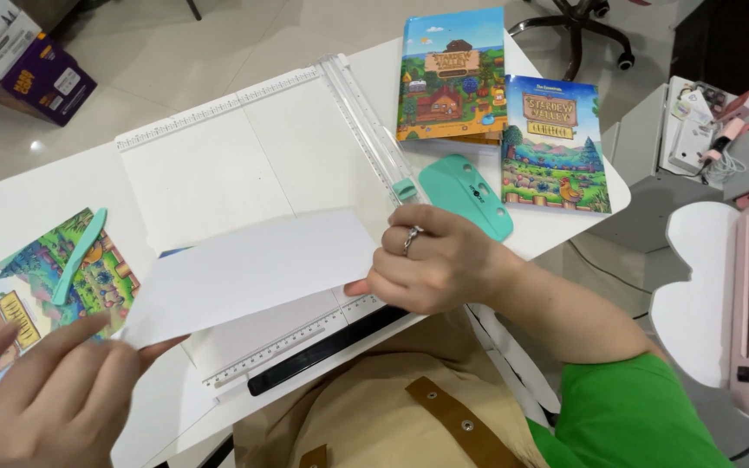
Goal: Scoring and folding printed paper sheets to create book covers using a scoring board and a folding tool.
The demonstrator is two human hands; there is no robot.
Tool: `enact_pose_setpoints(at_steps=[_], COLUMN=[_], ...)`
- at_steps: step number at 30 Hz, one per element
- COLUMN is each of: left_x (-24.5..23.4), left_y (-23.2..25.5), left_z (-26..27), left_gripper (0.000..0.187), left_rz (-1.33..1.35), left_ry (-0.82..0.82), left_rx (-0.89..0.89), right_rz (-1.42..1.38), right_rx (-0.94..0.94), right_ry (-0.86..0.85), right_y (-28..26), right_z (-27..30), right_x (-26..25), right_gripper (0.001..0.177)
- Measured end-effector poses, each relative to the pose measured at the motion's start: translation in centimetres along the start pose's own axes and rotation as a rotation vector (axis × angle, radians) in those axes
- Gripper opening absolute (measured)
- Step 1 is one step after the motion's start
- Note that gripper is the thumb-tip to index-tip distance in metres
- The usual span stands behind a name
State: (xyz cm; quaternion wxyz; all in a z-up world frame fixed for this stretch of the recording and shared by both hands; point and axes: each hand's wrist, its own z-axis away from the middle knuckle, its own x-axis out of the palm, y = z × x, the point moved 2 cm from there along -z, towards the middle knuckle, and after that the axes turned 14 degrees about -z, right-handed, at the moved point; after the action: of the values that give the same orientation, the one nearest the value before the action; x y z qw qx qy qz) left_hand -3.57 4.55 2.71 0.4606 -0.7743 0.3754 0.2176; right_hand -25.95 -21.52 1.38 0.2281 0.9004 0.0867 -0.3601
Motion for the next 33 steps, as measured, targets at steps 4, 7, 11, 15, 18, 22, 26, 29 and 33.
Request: enact_pose_setpoints(at_steps=[4, 7, 11, 15, 18, 22, 26, 29, 33], left_x=[1.5, 2.4, 3.8, 2.5, 3.7, 4.6, 5.7, 6.6, 5.0], left_y=[-1.9, -2.7, -3.1, -1.1, -2.9, -2.5, -1.6, -0.2, 4.3], left_z=[2.0, 3.4, 4.6, 3.0, -1.1, -2.8, -3.8, -3.3, -4.7], left_gripper=[0.068, 0.060, 0.038, 0.022, 0.047, 0.037, 0.045, 0.059, 0.040], left_rz=[0.102, 0.282, 0.576, 0.823, 0.935, 0.874, 1.010, 1.024, 1.008], left_ry=[0.015, 0.120, 0.155, 0.320, 0.422, 0.462, 0.464, 0.536, 0.457], left_rx=[0.034, 0.068, -0.220, -0.464, -0.300, -0.329, -0.693, -0.807, -0.696], right_rz=[-0.023, -0.076, -0.191, -0.514, -0.472, -0.403, -0.523, -0.690, -0.823], right_rx=[0.014, 0.049, 0.116, 0.144, 0.169, 0.130, 0.408, 0.726, 1.164], right_ry=[0.045, 0.114, 0.077, -0.071, -0.025, 0.047, 0.274, 0.453, 0.754], right_y=[-1.1, -1.0, -0.3, -0.1, -0.1, 1.4, 3.4, 5.6, 6.2], right_z=[-0.7, -1.5, -1.6, -1.0, -1.6, 0.5, 2.2, 5.2, 9.1], right_x=[-0.8, -1.9, -3.3, -3.8, -4.3, -1.7, 0.1, 2.5, 6.3], right_gripper=[0.056, 0.059, 0.029, 0.042, 0.034, 0.033, 0.023, 0.019, 0.027])
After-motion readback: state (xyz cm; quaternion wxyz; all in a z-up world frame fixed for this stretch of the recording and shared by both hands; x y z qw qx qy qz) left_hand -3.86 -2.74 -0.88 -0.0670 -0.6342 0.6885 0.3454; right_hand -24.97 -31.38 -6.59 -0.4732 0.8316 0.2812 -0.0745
